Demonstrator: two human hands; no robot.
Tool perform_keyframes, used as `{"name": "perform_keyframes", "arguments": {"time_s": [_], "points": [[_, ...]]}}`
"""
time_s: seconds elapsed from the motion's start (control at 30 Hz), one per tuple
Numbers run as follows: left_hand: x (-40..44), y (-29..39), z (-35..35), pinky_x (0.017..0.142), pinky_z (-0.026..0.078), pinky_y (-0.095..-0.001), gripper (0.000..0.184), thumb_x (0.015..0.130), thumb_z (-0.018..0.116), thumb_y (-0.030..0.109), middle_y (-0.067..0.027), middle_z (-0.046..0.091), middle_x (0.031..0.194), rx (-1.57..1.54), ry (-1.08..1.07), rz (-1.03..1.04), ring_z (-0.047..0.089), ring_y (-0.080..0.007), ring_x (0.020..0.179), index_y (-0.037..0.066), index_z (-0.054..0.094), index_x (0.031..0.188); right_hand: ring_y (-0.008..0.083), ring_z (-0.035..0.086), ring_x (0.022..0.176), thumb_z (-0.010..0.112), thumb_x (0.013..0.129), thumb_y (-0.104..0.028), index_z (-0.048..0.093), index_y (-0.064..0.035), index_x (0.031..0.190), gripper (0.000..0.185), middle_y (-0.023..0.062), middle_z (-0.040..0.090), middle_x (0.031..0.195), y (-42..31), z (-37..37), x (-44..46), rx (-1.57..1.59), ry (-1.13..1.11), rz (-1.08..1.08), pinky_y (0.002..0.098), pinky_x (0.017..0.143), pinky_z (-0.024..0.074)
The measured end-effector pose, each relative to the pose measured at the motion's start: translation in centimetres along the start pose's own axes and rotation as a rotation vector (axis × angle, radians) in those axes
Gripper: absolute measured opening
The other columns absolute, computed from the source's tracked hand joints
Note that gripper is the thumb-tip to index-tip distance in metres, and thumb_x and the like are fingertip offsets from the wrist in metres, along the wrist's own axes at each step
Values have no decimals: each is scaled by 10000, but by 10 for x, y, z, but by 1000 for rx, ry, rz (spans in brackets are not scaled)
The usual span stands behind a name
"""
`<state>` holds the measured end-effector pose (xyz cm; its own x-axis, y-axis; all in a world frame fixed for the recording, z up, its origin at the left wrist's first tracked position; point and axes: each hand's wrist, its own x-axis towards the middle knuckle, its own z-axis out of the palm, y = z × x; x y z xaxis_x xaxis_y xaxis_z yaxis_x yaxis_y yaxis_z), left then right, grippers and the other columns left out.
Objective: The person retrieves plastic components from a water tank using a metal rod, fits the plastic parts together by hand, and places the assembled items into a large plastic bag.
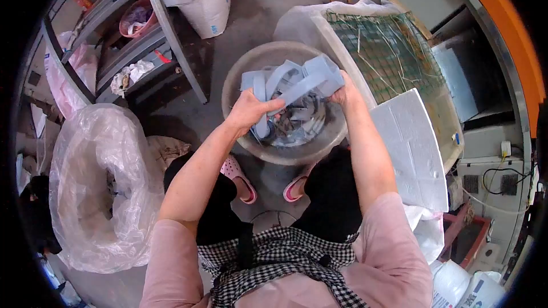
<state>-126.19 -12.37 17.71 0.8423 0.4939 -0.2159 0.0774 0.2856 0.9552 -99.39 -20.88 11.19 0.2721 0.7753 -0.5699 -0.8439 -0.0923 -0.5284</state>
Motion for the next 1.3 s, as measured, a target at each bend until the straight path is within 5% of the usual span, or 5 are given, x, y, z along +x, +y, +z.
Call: {"name": "perform_keyframes", "arguments": {"time_s": [0.57,0.83,0.97,1.03,1.3], "points": [[-430,45,-317,879,393,-281,452,846,608,298,-83,593,1101,295,1466,-268,538,-181,1014,4,540,1182,371,505,1056,457,840,-140,525,-47,1110,293,156,527,1140,55,-158,124,-2122,563,-195,411,878,450],[-528,-73,-501,774,438,-259,504,841,592,373,-71,536,1185,-64,1292,-18,535,-179,953,53,486,1216,250,558,949,561,758,-149,587,-98,937,188,100,585,973,108,-176,211,-2457,626,-553,485,847,402],[-422,-43,-459,835,454,-321,546,813,623,348,-106,483,1253,-170,1436,-183,497,-221,1082,31,459,1227,286,576,927,591,783,-179,588,-54,919,184,116,607,921,70,-169,205,-2108,467,-488,389,795,438],[-474,-79,-522,844,455,-345,552,790,634,309,-134,522,1188,1734,979,-780,512,-238,1070,2,459,1214,265,574,943,508,864,-236,574,-48,971,226,158,585,959,34,-147,189,-2002,335,-523,414,798,446],[-285,-41,-411,850,438,-336,424,827,582,243,-141,563,1158,1435,1427,-173,548,-253,1043,14,519,1178,291,450,1178,314,951,-196,356,4,1268,377,138,460,1272,-32,0,35,-172,-415,-210,525,972,355]]}}
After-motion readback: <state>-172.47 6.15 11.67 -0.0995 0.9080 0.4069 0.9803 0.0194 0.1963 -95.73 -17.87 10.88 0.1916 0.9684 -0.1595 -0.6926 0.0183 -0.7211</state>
